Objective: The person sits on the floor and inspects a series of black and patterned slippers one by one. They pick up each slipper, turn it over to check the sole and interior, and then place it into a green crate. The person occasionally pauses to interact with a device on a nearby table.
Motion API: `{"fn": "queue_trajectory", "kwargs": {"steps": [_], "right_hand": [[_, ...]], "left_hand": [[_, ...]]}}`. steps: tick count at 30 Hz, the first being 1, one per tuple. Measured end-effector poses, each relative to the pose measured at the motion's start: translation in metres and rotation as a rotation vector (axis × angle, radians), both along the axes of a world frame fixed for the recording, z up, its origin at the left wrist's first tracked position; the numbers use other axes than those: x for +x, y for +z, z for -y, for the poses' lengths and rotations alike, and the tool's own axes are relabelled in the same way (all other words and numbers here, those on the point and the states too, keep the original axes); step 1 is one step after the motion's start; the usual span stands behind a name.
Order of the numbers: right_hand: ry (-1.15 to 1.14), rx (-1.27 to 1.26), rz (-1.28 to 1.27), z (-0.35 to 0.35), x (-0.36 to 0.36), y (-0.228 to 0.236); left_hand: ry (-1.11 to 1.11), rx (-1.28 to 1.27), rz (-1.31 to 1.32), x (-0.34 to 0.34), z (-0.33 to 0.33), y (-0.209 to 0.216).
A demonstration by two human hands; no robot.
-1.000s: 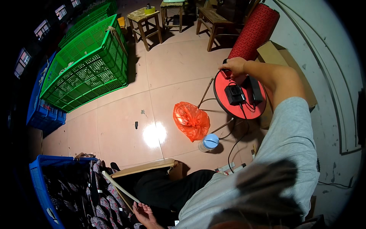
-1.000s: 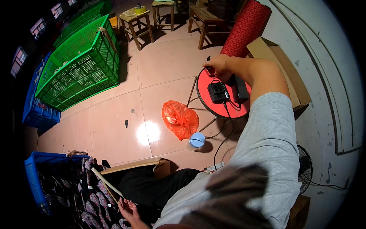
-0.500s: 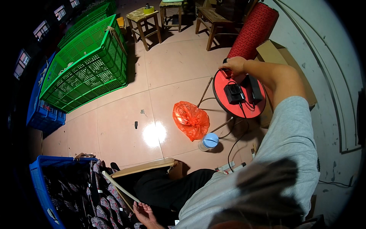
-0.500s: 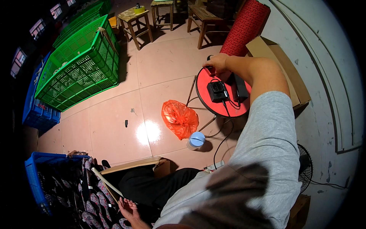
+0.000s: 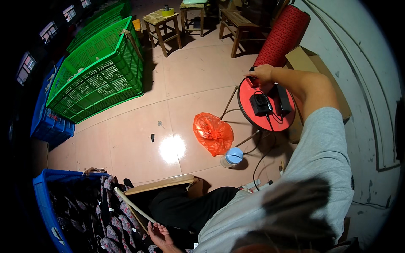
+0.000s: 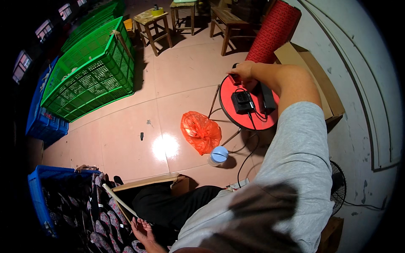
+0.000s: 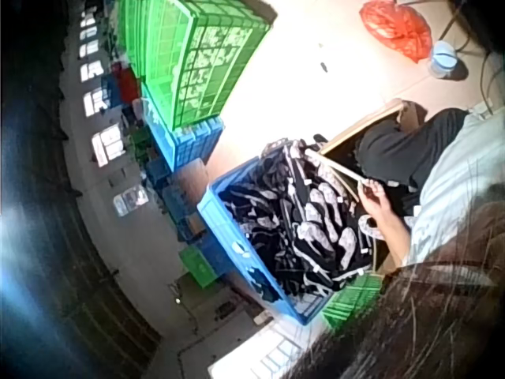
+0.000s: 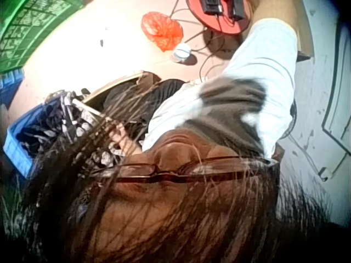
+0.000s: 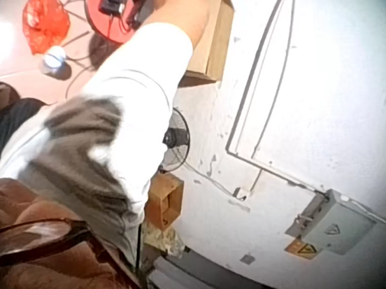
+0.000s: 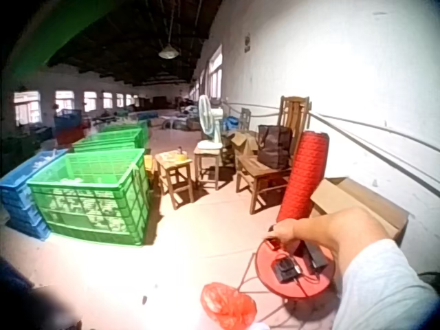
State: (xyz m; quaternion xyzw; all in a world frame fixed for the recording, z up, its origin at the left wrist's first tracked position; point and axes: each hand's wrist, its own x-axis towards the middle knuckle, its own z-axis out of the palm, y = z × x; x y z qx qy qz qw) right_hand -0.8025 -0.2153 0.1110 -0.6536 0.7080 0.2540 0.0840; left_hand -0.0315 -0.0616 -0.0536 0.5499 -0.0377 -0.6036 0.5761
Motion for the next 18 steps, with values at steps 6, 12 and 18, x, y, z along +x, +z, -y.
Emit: {"fn": "queue_trajectory", "kwargs": {"steps": [6,12,18], "right_hand": [[0.052,-0.145,-0.044,0.014,-0.012,0.011],[0.281,-0.636,0.297,0.075,0.066,0.029],[-0.065,-0.704,1.426,0.138,0.248,0.001]], "left_hand": [[0.015,-0.044,-0.035,-0.001,-0.006,0.007],[0.041,-0.06,0.024,-0.006,-0.008,0.016],[-0.081,-0.136,0.116,-0.03,-0.009,0.076]]}}
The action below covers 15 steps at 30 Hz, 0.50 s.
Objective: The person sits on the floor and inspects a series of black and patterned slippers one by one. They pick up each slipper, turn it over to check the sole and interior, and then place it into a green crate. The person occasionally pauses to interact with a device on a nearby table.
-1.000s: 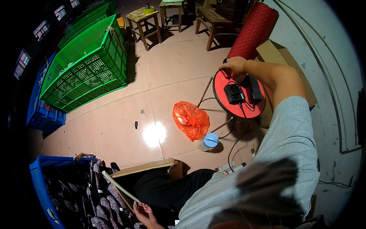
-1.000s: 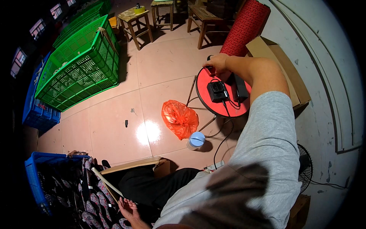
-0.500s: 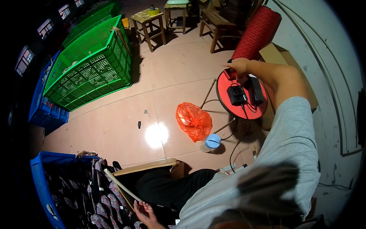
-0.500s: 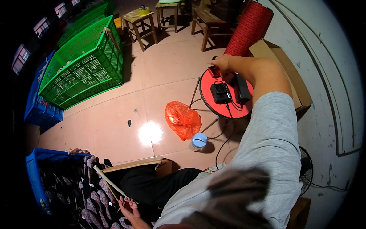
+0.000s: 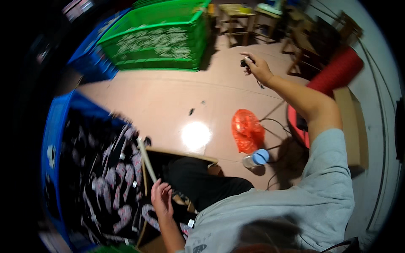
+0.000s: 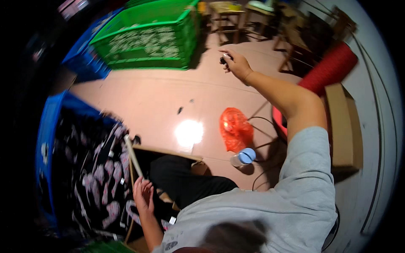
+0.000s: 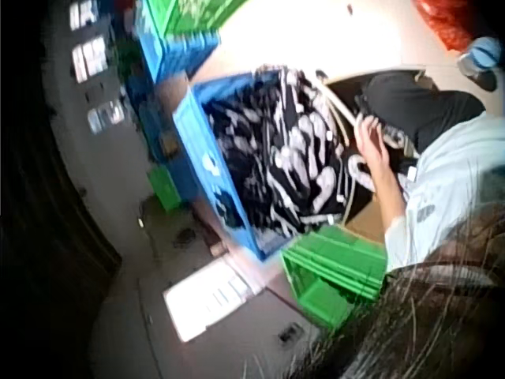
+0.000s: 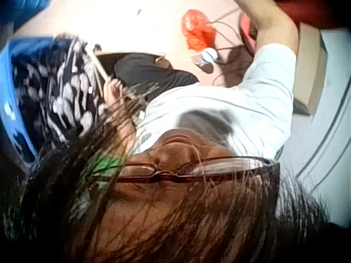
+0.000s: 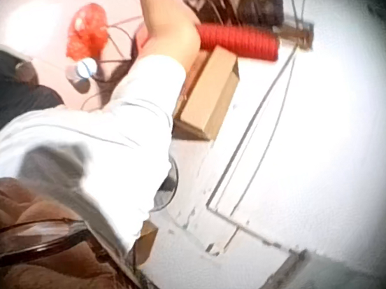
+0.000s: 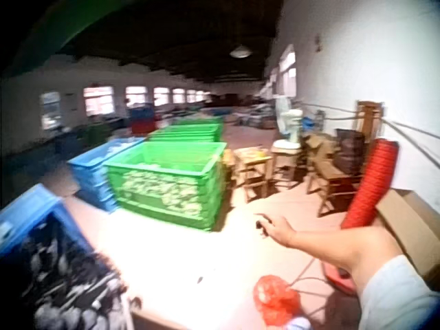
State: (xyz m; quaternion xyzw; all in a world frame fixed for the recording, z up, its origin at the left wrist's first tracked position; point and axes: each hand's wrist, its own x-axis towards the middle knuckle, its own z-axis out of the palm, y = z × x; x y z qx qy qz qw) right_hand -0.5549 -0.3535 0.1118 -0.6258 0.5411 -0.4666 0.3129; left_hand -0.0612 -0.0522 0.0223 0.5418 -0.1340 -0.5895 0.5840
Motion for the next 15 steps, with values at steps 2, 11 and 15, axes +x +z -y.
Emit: {"fn": "queue_trajectory", "kwargs": {"steps": [2,11,15], "right_hand": [[0.07,0.094,0.288,0.001,0.072,-0.008],[0.604,0.212,0.496,-0.162,0.368,-0.045],[0.894,0.518,0.465,-0.243,0.429,-0.06]], "left_hand": [[-0.061,-0.09,0.05,0.006,-0.007,0.013],[0.533,-0.36,0.347,0.08,-0.117,0.045],[0.721,-0.277,0.443,0.103,-0.172,0.033]]}}
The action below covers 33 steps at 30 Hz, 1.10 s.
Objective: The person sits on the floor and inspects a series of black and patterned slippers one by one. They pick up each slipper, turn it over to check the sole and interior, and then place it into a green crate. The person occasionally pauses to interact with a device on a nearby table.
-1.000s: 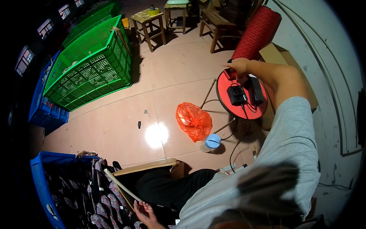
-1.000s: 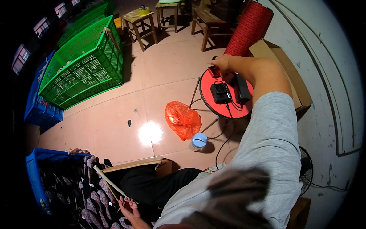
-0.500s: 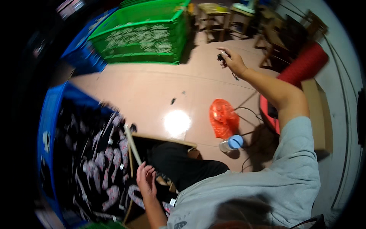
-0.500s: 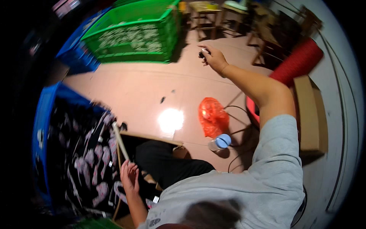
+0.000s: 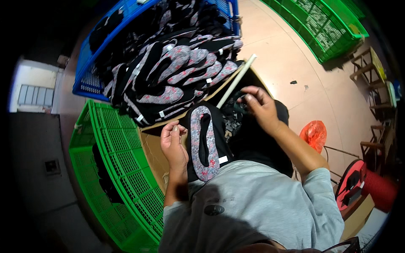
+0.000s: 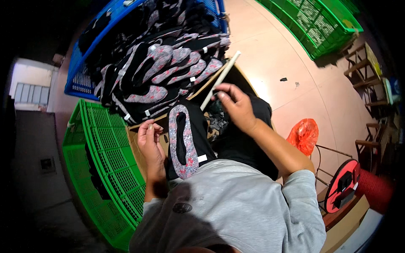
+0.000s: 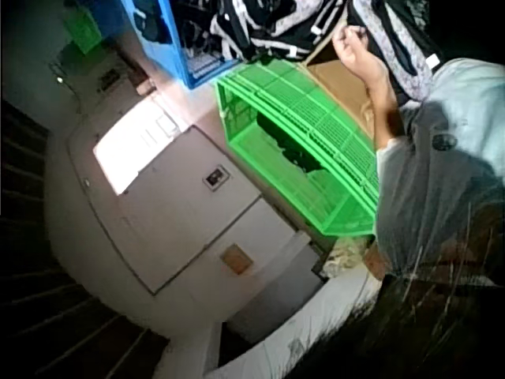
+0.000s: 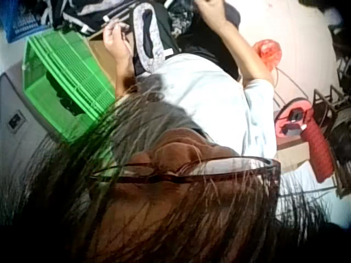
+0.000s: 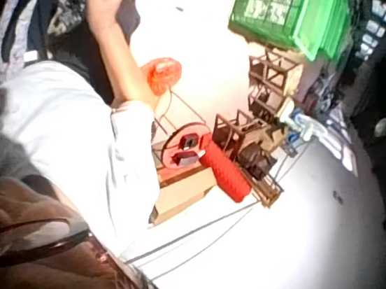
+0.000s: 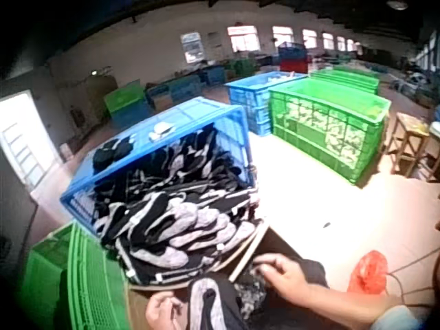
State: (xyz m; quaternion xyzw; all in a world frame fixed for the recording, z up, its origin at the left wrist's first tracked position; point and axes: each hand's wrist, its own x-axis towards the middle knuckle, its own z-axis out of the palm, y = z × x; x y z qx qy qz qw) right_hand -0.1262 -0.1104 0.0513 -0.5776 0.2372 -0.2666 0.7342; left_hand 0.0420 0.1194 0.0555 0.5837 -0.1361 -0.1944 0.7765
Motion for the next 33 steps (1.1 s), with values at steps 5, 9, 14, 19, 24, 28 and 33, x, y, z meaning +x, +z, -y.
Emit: {"fn": "queue_trajectory", "kwargs": {"steps": [5,9,14,19,24,28,33], "right_hand": [[0.177,0.164,-0.008,-0.055,0.029,-0.026],[0.207,0.171,-0.052,-0.077,0.046,-0.026],[0.163,0.18,-0.064,-0.09,0.06,-0.028],[0.125,0.126,-0.101,-0.091,0.065,-0.043],[0.114,0.177,-0.105,-0.092,0.069,-0.041],[0.1,0.173,-0.115,-0.091,0.071,-0.038],[0.126,0.29,-0.086,-0.086,0.07,-0.04]], "left_hand": [[0.019,0.073,0.026,0.006,-0.027,-0.023],[-0.016,0.163,0.138,0.009,-0.026,-0.028],[-0.109,0.361,0.556,0.012,-0.013,-0.015],[-0.131,0.471,0.795,0.014,0.003,-0.013],[-0.094,0.417,0.87,0.015,0.029,-0.009],[-0.179,0.491,1.012,0.015,0.043,0.001],[-0.242,0.567,1.165,0.022,0.052,-0.003]]}}
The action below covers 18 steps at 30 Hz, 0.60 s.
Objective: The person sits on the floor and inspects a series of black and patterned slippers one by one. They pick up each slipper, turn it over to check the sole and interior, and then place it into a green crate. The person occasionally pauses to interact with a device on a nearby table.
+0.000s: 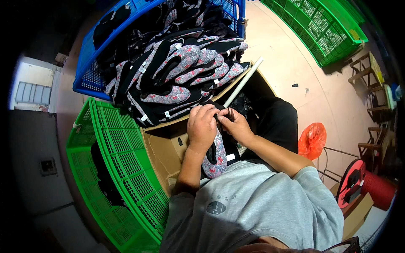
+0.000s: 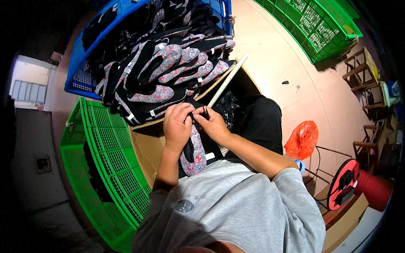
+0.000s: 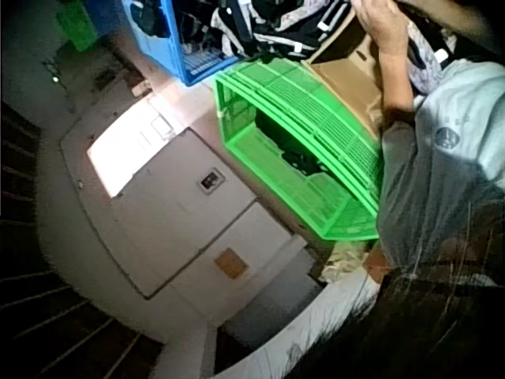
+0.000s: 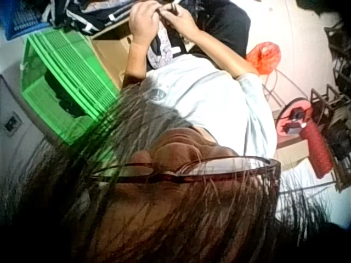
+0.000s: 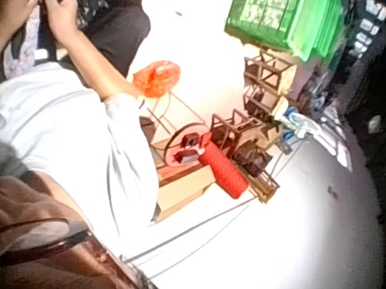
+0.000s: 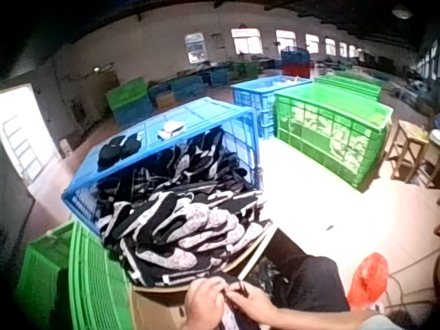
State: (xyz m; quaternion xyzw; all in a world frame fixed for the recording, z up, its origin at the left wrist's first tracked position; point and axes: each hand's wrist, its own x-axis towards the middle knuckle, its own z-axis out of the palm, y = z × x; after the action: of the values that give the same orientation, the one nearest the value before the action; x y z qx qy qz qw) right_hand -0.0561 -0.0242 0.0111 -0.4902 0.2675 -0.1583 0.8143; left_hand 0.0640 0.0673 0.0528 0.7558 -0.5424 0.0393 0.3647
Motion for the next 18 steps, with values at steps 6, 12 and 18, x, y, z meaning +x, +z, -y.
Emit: {"fn": "queue_trajectory", "kwargs": {"steps": [6,12,18], "right_hand": [[-0.009,0.112,-0.011,0.007,-0.01,-0.008],[0.056,-0.08,-0.068,0.009,-0.021,-0.015],[0.112,-0.405,-0.164,0.009,-0.023,-0.004]], "left_hand": [[0.066,-0.135,-0.06,-0.005,0.005,-0.021],[0.11,-0.239,-0.1,-0.01,0.005,-0.03],[0.108,-0.239,-0.081,-0.009,0.004,-0.034]]}}
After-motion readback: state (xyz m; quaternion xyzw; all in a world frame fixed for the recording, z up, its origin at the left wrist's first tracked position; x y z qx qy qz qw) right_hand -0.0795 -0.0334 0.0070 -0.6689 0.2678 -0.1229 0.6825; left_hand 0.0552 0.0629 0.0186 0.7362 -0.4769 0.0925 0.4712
